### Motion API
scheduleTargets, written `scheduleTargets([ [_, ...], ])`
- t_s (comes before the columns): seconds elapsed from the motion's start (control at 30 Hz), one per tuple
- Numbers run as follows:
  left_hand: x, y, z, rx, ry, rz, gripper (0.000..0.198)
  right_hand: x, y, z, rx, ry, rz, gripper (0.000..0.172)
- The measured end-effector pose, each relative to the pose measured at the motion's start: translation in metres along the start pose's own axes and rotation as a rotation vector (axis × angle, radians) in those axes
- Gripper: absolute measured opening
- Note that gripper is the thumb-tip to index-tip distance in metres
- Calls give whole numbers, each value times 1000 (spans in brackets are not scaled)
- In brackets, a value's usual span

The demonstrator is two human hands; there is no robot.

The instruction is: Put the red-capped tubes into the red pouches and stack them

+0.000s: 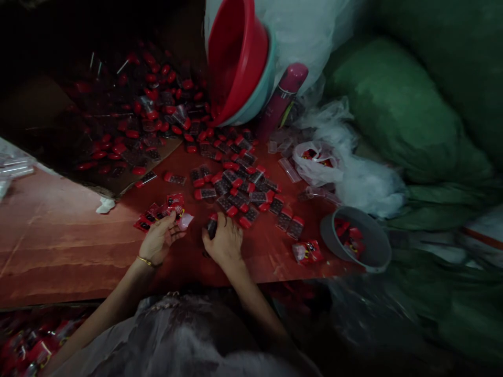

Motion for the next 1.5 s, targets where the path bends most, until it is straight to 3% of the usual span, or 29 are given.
scheduleTargets([
  [0.2,1,3,-1,11,8,-10,42,3,3,-9,5,120,-132,56],
  [0.37,-3,-2,-3,-10,-54,60,43,-4,-6,-8,-32,152,-91,38],
  [0.43,-7,-2,-5,-34,-88,83,44,-11,-4,-4,-52,153,2,32],
  [0.53,-9,1,-6,-60,-104,99,45,-21,8,-4,-40,155,322,29],
  [0.7,-10,-6,-7,-11,-98,144,43,-18,25,-22,151,118,835,27],
  [0.83,-11,-12,-7,26,-155,196,39,-12,25,-29,216,88,979,25],
  [1.1,-14,-17,-8,141,-287,342,29,-5,-2,-24,405,18,1170,25],
  [1.27,-10,-31,-14,189,-210,247,32,1,2,-22,371,16,1220,26],
  [1.5,8,-41,-15,165,-95,53,34,7,6,-16,178,66,1132,22],
])
Point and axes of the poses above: each hand's wrist, its own z-axis towards the middle knuckle, its own y-axis out of the back of the hand, x = y × z, the point moved 10 cm from there along z, towards the middle knuckle, and after that the axes turned 7 degrees about z, right-handed, at the moved point
